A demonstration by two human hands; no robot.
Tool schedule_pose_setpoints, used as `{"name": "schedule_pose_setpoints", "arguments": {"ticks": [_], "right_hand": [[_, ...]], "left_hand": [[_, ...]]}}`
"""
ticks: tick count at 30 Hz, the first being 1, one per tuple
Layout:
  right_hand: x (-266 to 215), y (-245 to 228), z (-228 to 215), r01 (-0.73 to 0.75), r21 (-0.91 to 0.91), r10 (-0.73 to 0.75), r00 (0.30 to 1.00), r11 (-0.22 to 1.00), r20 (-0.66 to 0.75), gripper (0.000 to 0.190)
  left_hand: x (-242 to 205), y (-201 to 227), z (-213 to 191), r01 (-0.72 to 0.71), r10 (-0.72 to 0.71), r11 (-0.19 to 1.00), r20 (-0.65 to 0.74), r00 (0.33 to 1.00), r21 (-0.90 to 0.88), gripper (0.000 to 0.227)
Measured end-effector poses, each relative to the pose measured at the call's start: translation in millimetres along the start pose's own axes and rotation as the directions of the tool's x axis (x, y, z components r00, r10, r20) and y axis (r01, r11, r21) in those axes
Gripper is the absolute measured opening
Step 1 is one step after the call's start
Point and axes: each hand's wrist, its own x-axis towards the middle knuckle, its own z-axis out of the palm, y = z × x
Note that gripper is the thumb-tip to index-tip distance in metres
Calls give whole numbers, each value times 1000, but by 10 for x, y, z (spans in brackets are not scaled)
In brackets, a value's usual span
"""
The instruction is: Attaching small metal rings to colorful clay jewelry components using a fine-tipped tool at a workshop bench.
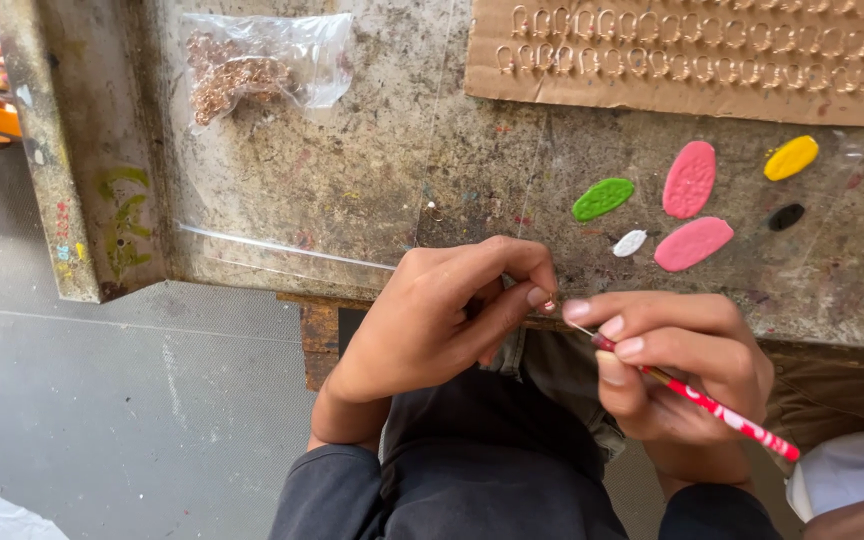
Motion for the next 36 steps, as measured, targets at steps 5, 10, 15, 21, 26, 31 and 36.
{"name": "schedule_pose_setpoints", "arguments": {"ticks": [5, 10, 15, 21, 26, 31, 36], "right_hand": [[-33, -81, -135, -103, -197, 51, 966, 975, -253, 21], [95, 311, -750, 51, -522, -196, 954, 852, -226, 16], [187, 324, -886, 63, -663, -171, 980, 746, -99, 24], [181, 379, -898, 91, -671, -171, 984, 736, -54, 19], [185, 367, -888, 95, -665, -167, 985, 740, -45, 17], [127, 381, -840, 70, -639, -177, 979, 766, -104, 17], [-39, 323, -630, -8, -211, -36, 979, 977, -202, 28]], "left_hand": [[16, 31, 15, -9, 9, 1000, -12, 1000, 7, 6], [11, 21, 40, -8, 10, 999, -31, 999, 49, 8], [-4, -19, 63, 12, -8, 997, -54, 998, 72, 5], [3, -21, 58, 2, 1, 997, -47, 999, 79, 5], [2, -22, 52, 15, -12, 997, -42, 999, 78, 5], [14, 2, 56, 21, -17, 997, -52, 999, 75, 6], [1, 36, 50, 11, -6, 999, -89, 996, 52, 8]]}}
